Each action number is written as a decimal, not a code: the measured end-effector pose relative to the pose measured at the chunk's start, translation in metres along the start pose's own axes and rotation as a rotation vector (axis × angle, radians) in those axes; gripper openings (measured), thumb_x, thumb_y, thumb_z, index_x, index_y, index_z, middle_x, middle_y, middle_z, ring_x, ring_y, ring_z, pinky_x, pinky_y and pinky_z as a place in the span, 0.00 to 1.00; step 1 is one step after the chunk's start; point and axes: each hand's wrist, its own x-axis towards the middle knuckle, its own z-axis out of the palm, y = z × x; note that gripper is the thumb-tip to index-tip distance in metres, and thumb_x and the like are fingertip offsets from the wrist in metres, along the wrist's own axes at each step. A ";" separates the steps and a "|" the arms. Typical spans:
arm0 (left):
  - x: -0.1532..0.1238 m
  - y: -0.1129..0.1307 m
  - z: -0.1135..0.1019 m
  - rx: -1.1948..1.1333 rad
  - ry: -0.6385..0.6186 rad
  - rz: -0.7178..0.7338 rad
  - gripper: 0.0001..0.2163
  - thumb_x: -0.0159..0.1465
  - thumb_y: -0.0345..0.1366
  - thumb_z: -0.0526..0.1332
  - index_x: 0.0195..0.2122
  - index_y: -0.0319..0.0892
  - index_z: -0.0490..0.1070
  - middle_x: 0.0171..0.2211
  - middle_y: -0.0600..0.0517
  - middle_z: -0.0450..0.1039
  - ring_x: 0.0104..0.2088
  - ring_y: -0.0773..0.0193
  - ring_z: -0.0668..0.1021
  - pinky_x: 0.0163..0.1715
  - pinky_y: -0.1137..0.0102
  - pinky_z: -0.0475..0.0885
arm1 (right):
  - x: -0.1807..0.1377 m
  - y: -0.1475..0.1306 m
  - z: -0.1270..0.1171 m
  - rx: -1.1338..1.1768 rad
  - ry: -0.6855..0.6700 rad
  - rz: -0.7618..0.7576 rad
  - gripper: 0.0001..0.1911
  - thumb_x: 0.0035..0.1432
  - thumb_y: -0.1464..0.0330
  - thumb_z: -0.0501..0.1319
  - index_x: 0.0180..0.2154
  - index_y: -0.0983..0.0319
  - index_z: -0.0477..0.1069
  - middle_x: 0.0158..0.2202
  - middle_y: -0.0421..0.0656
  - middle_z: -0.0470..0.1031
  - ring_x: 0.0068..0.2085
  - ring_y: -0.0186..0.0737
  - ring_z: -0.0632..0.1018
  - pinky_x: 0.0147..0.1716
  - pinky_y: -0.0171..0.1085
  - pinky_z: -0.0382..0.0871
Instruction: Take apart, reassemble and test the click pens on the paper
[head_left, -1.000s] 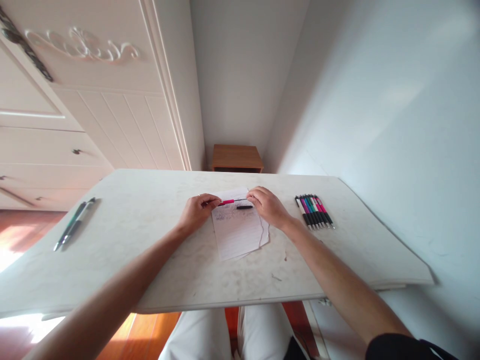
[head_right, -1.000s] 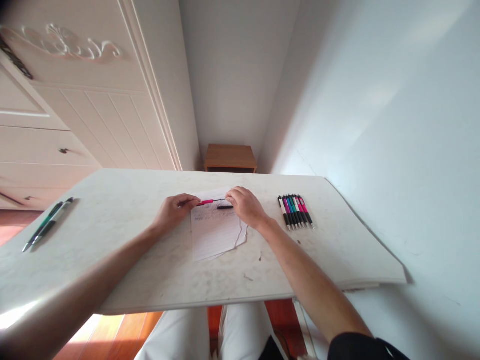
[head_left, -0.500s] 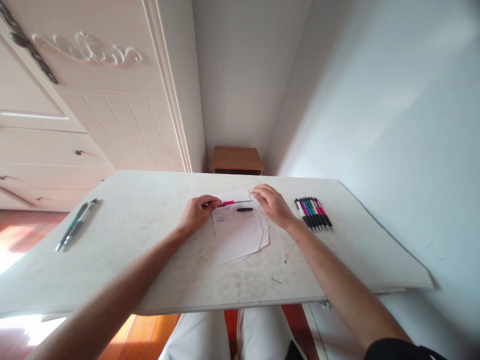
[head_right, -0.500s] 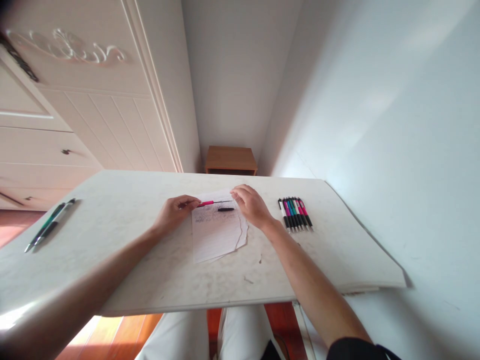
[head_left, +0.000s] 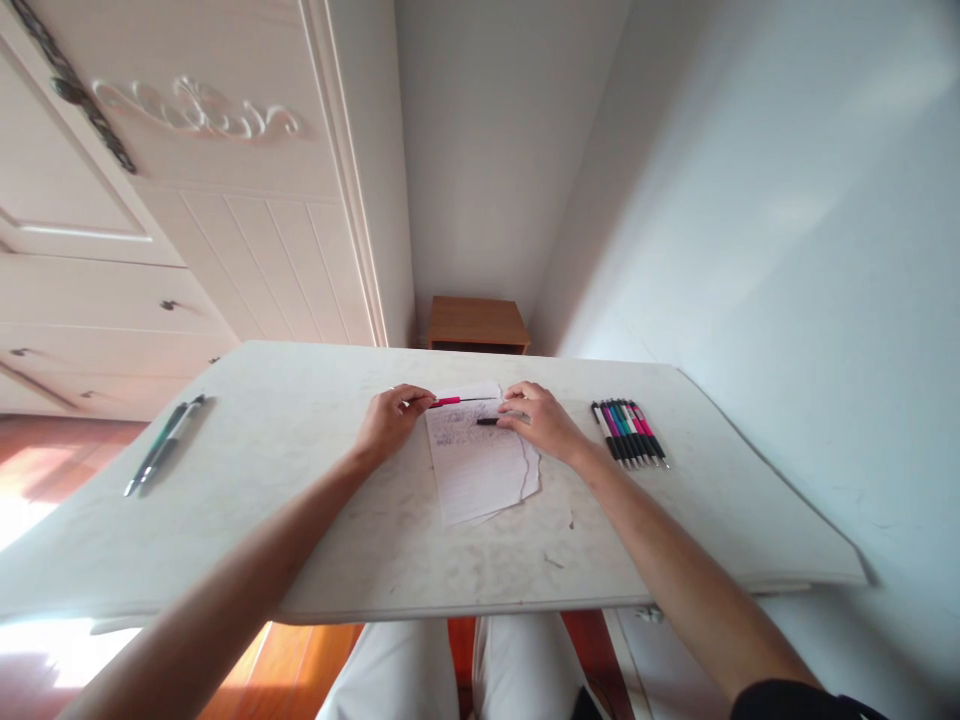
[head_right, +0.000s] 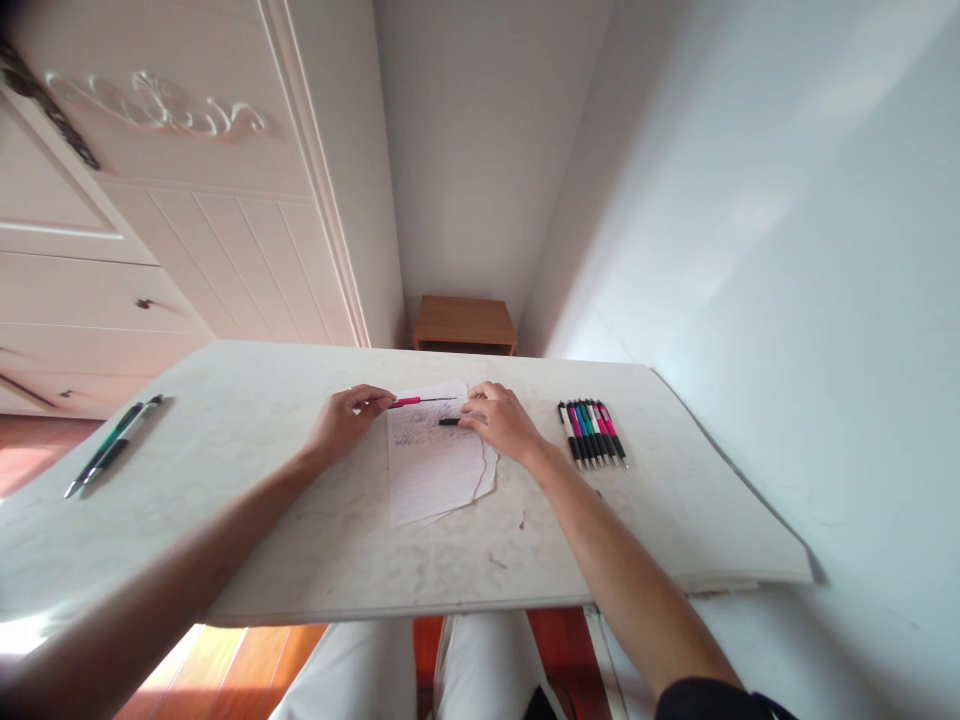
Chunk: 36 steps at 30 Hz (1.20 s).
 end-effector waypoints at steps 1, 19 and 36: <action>0.000 -0.001 0.000 0.004 -0.002 0.002 0.11 0.59 0.43 0.58 0.31 0.44 0.78 0.35 0.50 0.81 0.36 0.58 0.79 0.41 0.66 0.72 | 0.000 0.000 0.001 -0.001 -0.006 0.004 0.03 0.58 0.69 0.65 0.36 0.60 0.78 0.42 0.47 0.74 0.44 0.44 0.74 0.47 0.45 0.68; 0.002 -0.002 -0.001 0.032 0.013 0.030 0.11 0.59 0.41 0.58 0.31 0.43 0.78 0.34 0.50 0.80 0.33 0.60 0.77 0.38 0.68 0.72 | 0.000 0.011 -0.018 0.038 0.117 0.076 0.05 0.61 0.69 0.60 0.35 0.60 0.76 0.38 0.44 0.76 0.40 0.41 0.77 0.43 0.39 0.69; 0.002 -0.009 0.000 0.032 0.020 0.071 0.11 0.60 0.40 0.57 0.32 0.43 0.78 0.34 0.50 0.80 0.36 0.59 0.78 0.41 0.67 0.71 | -0.001 0.007 -0.024 0.034 0.139 0.068 0.05 0.61 0.66 0.61 0.34 0.59 0.75 0.33 0.42 0.80 0.34 0.40 0.78 0.39 0.38 0.68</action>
